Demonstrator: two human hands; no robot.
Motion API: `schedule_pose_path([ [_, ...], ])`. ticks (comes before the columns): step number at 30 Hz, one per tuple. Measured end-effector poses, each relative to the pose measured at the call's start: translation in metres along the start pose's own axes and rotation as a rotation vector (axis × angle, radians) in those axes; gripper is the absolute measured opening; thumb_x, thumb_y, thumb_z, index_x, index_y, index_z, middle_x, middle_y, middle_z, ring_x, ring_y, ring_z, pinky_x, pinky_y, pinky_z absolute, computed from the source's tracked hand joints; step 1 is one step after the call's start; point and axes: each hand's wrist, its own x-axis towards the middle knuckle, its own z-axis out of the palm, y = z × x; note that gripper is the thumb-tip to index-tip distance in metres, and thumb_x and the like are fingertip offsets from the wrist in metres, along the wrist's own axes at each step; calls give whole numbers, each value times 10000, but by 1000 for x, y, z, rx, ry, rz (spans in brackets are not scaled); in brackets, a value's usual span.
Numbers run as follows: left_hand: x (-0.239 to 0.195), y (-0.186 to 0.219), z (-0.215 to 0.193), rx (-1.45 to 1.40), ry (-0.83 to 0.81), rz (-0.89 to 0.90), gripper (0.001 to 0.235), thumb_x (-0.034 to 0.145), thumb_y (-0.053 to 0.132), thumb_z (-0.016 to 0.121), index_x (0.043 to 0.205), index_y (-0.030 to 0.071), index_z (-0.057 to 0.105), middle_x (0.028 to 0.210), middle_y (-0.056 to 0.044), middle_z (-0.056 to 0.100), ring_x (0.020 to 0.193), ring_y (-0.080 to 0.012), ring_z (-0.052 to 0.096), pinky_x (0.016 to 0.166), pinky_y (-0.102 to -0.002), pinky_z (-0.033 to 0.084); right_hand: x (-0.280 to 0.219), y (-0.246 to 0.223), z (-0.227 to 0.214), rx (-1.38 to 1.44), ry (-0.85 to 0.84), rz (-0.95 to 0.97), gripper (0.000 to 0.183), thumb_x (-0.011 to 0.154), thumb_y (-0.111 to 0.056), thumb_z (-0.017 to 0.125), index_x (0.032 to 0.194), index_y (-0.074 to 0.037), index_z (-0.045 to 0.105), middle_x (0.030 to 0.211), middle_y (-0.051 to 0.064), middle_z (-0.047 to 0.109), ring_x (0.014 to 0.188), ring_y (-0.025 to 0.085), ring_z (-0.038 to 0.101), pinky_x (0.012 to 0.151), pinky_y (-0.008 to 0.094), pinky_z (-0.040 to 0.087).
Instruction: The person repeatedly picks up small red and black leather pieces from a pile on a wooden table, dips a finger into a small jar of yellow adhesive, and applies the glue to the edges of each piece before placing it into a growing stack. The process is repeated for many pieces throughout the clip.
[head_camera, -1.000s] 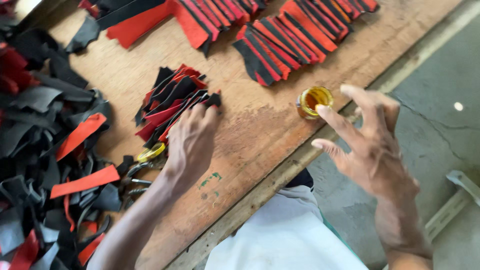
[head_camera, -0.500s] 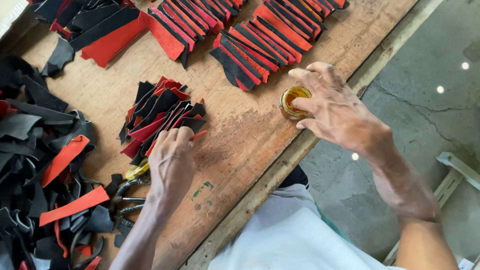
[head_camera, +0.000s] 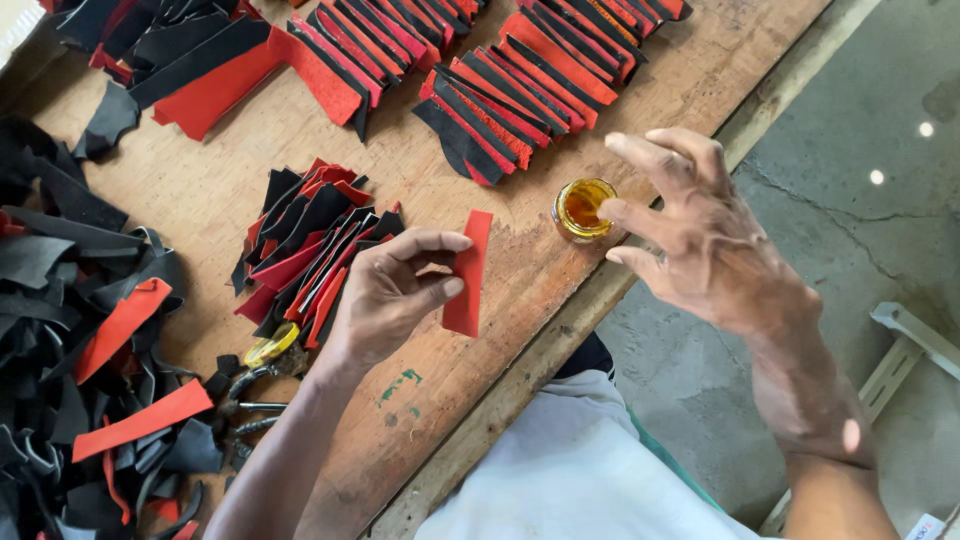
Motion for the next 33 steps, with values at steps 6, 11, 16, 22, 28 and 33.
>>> schedule_pose_path([
  [6,15,-12,3,-353,-90,-69,427,894,-75,744,1307,-57,638,1214,-114,695,1082,-135,666,958,-273,575,-9,-5,-19,16,214,86,441,773,-325,906,1090,-97,702,1459,165,476,1293,328,417,1130,495,369],
  [11,15,-11,4,-557,-149,-106,437,934,-91,723,1354,-71,604,1231,-152,678,1111,-163,673,980,-290,584,-21,-38,0,522,585,113,604,893,-374,796,1408,-215,524,1324,65,542,1119,188,581,894,330,559],
  [16,14,-7,6,-588,-170,-108,434,933,-91,719,1349,-71,597,1248,-163,673,1127,-174,675,980,-298,586,-4,-49,66,815,175,-74,1038,918,-346,804,1680,-240,107,1429,101,543,1199,226,568,1029,394,560],
  [22,11,-2,4,-561,-180,-103,453,926,-98,722,1359,-72,596,1261,-173,677,1105,-174,676,957,-291,583,6,-47,72,861,113,-65,1085,889,-356,809,1677,-272,69,1393,94,526,1209,229,545,1008,406,550],
  [28,12,-1,3,-587,-185,-73,453,935,-94,718,1365,-77,577,1241,-181,682,1135,-194,687,1002,-323,586,7,-58,70,802,40,-56,1038,918,-391,766,1667,-281,56,1362,103,506,1224,246,527,1100,460,499],
  [33,16,1,2,-593,-162,-44,462,934,-96,711,1373,-74,569,1235,-182,684,1135,-206,689,1014,-330,583,10,-67,71,646,97,-144,1006,907,-379,751,1658,-291,87,1490,133,459,1330,322,480,1164,521,429],
])
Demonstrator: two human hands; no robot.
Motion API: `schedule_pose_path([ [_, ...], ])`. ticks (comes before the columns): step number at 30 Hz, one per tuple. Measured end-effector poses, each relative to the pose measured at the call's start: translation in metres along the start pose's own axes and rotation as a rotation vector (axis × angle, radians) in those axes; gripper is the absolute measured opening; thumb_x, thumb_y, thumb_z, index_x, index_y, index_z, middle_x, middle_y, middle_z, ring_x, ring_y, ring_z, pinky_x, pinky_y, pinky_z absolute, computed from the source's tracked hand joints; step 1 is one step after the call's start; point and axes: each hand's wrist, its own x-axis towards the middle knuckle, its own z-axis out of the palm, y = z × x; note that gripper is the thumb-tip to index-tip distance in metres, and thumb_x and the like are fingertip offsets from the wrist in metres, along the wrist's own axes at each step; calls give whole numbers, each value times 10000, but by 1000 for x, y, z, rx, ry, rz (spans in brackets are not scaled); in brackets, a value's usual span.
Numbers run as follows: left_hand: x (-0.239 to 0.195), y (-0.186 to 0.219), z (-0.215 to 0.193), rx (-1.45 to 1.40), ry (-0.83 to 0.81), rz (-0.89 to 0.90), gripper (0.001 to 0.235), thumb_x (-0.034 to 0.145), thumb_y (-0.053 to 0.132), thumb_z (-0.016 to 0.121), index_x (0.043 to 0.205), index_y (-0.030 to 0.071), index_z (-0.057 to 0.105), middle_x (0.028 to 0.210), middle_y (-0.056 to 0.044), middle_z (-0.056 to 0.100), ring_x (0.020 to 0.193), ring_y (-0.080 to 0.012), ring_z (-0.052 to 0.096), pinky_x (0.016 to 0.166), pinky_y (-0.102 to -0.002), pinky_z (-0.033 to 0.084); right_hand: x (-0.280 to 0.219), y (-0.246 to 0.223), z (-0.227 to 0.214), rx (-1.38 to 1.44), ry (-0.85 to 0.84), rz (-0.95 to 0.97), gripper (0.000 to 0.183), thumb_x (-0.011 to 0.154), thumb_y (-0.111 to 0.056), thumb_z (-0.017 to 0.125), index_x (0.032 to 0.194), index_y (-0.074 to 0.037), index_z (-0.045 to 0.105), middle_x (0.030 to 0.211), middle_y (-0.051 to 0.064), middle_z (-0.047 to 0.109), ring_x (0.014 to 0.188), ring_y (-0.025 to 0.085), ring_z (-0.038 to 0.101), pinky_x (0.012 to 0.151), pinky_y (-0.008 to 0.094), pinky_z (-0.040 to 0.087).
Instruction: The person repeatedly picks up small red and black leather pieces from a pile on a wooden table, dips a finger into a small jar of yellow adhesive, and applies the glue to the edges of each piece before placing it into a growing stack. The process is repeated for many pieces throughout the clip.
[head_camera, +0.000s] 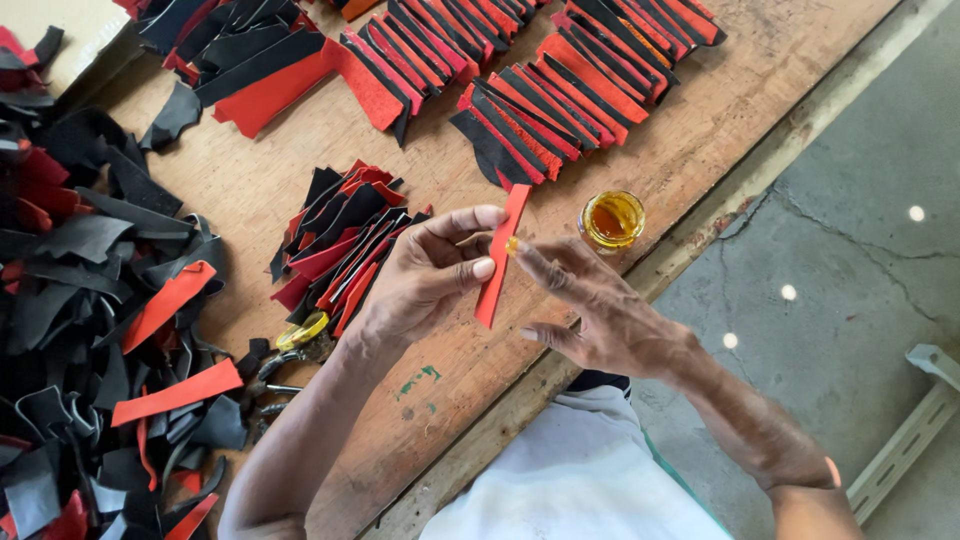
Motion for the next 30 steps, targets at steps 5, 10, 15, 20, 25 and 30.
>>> schedule_pose_path([
  [5,4,0,-4,-30,8,70,462,948,-104,714,1388,-73,573,1239,-161,683,1114,-191,684,1004,-317,588,0,-8,11,-124,25,-77,905,947,-357,738,1647,-262,173,1487,107,465,1286,265,512,1174,527,443],
  [10,6,2,-9,-20,48,111,474,929,-104,725,1379,-71,580,1245,-120,683,1086,-158,680,963,-290,593,0,-16,17,-160,63,-164,745,979,-274,743,1605,-216,343,1359,79,501,1189,225,558,1025,407,575],
  [15,6,0,-9,-11,-6,111,463,950,-99,722,1391,-67,583,1224,-139,684,1081,-170,688,955,-297,601,6,-17,14,-109,83,-43,785,933,-276,771,1574,-133,340,1344,164,473,1088,243,544,887,388,585],
  [20,5,2,-11,-33,45,129,469,935,-103,722,1379,-71,576,1231,-131,686,1085,-164,687,965,-296,598,5,-29,23,-173,47,-239,781,962,-209,762,1604,-361,344,1317,121,475,1141,217,574,925,343,627],
  [25,-4,2,-4,-10,-56,85,460,963,-106,711,1400,-63,576,1226,-155,695,1105,-184,689,1003,-308,596,13,-4,16,-528,193,-88,834,955,-117,754,1611,-341,289,1301,166,484,1114,285,560,816,376,590],
  [30,-13,7,7,-7,-70,35,480,952,-102,724,1404,-70,568,1231,-148,693,1114,-171,688,964,-308,597,26,6,-1,-492,260,92,891,981,-79,749,1655,-325,221,1305,164,486,1086,266,553,791,365,580],
])
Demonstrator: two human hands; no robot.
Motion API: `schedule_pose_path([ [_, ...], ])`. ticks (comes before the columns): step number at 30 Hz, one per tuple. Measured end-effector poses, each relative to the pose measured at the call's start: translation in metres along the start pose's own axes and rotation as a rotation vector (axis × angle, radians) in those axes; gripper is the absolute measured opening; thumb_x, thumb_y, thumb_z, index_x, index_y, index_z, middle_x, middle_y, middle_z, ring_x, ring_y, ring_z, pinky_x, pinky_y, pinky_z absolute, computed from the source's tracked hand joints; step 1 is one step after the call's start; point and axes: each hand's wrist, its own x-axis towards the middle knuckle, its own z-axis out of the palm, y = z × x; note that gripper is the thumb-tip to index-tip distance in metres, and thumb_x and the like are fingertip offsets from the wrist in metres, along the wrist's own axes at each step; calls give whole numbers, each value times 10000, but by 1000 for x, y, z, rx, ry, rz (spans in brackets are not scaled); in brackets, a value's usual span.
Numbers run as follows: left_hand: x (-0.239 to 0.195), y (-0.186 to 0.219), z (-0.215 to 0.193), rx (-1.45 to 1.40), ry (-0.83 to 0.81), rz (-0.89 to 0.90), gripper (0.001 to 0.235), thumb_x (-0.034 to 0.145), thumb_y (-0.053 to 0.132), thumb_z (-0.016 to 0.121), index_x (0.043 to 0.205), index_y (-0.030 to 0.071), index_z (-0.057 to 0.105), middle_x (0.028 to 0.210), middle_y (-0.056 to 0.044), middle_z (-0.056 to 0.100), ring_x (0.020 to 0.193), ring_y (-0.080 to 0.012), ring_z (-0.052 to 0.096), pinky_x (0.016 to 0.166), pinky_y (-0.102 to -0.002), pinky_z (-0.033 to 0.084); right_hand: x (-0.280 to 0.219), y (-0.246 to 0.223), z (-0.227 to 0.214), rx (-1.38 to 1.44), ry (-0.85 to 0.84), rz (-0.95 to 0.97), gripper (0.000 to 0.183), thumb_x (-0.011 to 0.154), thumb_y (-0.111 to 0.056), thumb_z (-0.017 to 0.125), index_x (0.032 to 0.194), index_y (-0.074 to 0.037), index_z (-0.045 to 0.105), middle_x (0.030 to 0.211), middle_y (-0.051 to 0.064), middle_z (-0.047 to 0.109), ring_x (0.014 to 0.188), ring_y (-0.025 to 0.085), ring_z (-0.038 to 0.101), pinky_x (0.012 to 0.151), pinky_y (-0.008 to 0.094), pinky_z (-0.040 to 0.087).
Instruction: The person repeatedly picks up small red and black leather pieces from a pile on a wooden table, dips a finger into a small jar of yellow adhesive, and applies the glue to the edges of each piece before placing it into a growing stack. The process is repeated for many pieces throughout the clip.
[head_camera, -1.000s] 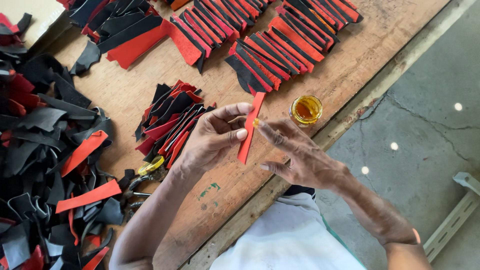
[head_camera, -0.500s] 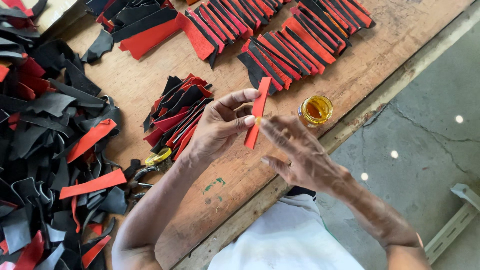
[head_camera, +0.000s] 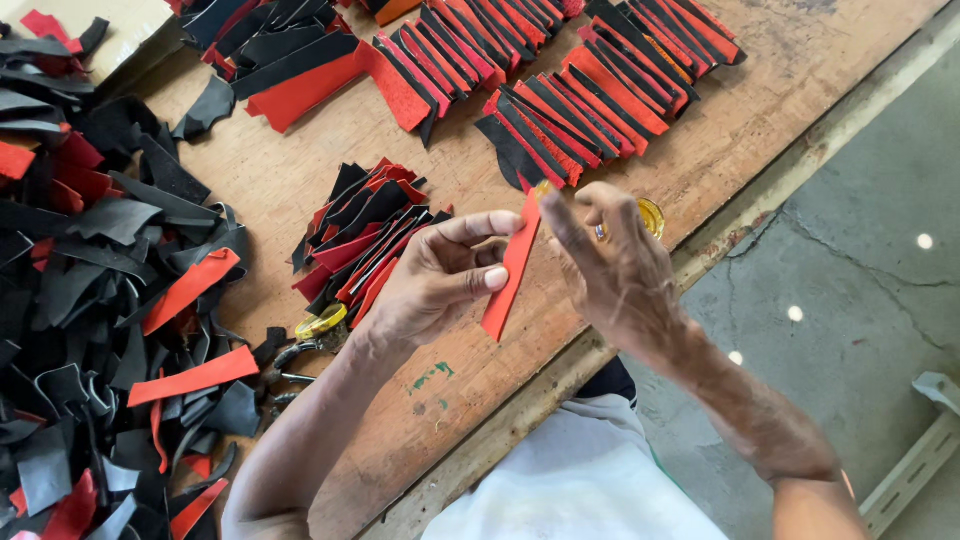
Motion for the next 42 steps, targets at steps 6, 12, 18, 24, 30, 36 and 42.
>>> schedule_pose_path([
  [6,-1,12,7,883,46,244,397,895,-38,795,1265,51,684,1111,-26,741,1000,-117,727,878,-279,627,11,13,-28,18,66,53,913,1003,-114,773,1687,-242,182,1268,120,498,1069,218,534,783,316,571],
  [12,33,17,-14,1880,-15,852,244,789,-43,802,1005,41,728,1039,-66,707,1013,-239,673,818,-391,586,-8,33,-57,8,201,67,843,1042,-170,788,1691,-164,250,1149,29,512,1001,171,501,778,305,522],
  [18,71,5,-45,2025,-26,921,256,813,-83,768,1051,3,734,1090,-91,691,1036,-256,662,815,-361,618,-24,44,-62,153,176,215,652,1060,-182,780,1607,-78,440,1203,88,507,967,130,556,721,225,529],
  [24,92,-2,-67,2036,45,885,241,836,-81,768,1063,-4,742,1066,-83,687,1011,-256,656,756,-364,611,-27,53,-61,167,171,270,606,1069,-174,786,1581,-42,489,1173,83,514,955,125,566,735,224,535],
  [30,97,-9,-78,2063,56,742,241,835,-70,756,1064,4,747,1080,-87,698,1036,-264,658,753,-372,622,-30,66,-57,179,167,255,606,1070,-176,780,1578,-38,480,1179,85,518,983,127,595,757,216,558],
  [36,94,-10,-68,2126,63,572,263,902,-66,741,1141,42,746,1193,-73,708,1127,-242,662,841,-352,631,-30,64,-58,183,165,242,621,1047,-204,782,1562,-35,478,1145,81,552,951,127,595,735,218,564],
  [42,51,40,-48,2091,223,191,853,751,226,898,1469,41,476,1523,-200,432,1375,-386,418,1182,-476,390,-28,69,-60,143,20,195,1101,845,-358,834,1635,-55,130,1345,203,546,1134,274,575,965,423,571],
])
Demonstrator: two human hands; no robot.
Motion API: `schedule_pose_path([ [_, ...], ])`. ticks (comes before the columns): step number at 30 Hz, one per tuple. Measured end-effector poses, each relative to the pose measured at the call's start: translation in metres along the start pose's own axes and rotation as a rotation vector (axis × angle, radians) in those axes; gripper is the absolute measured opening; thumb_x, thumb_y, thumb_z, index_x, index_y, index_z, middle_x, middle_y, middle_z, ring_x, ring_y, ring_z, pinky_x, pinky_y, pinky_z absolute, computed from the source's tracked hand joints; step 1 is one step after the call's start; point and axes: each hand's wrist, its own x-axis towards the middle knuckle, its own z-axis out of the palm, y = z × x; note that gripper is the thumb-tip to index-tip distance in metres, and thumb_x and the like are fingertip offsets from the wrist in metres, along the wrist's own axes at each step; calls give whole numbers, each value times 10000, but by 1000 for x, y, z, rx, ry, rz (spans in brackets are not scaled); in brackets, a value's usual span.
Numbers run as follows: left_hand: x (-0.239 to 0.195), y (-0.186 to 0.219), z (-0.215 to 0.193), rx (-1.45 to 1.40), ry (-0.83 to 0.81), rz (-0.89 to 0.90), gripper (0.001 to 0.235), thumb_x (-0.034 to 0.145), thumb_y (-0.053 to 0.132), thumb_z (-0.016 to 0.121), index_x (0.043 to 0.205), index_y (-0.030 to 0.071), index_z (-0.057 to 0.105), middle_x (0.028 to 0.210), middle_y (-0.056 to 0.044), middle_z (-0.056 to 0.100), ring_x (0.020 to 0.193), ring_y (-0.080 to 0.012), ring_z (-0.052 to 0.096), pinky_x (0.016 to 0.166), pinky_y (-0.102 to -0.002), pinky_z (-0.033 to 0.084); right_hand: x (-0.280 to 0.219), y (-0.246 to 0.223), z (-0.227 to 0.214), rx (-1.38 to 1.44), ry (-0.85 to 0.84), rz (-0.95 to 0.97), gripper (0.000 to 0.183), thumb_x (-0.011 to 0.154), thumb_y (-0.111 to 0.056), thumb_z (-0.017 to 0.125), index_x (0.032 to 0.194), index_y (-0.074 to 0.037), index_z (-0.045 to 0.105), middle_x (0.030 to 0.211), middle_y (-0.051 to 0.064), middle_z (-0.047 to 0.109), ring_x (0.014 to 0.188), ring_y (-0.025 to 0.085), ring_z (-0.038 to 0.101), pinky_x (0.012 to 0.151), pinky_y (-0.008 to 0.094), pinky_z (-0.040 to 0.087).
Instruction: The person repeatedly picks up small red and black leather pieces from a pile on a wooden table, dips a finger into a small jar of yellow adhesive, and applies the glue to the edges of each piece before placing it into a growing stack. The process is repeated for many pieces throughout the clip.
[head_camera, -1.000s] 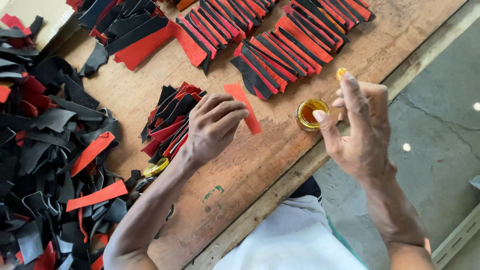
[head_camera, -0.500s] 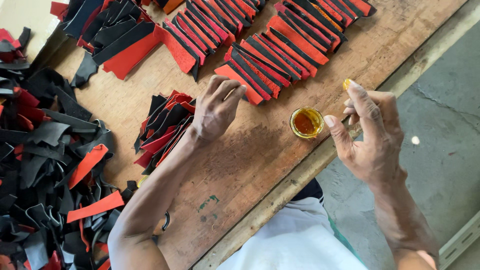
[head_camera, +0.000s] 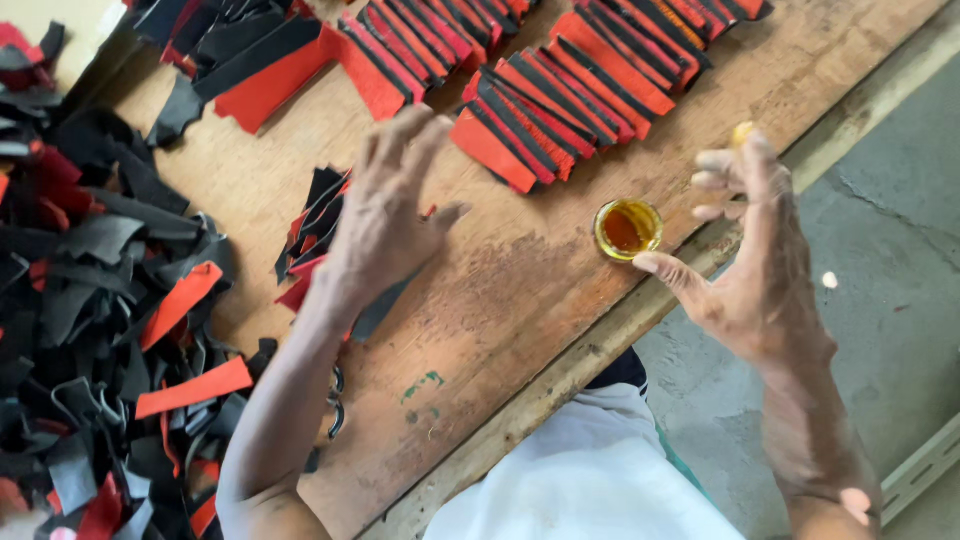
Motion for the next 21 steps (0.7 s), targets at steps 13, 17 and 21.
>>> schedule_pose_path([
  [13,-68,-50,-14,-21,-211,-522,1576,484,603,980,1599,20,31,1526,-303,262,1445,-508,229,1201,-619,224,3,-14,48,220,-100,179,1131,815,-61,899,1629,-39,113,1236,190,647,1146,294,677,1035,417,569],
  [17,-74,-54,-5,16,-215,-547,1527,513,630,978,1588,29,75,1471,-302,308,1396,-481,288,1141,-642,291,4,-18,53,242,-83,191,1075,837,-31,887,1626,-23,157,1232,182,641,1140,277,677,1015,398,585],
  [21,-75,-55,1,-39,-229,-637,1503,539,594,982,1587,38,59,1470,-311,303,1405,-471,280,1089,-664,323,1,-17,58,254,-87,180,1081,855,-36,890,1641,-10,148,1319,196,584,1199,282,645,1057,396,577],
])
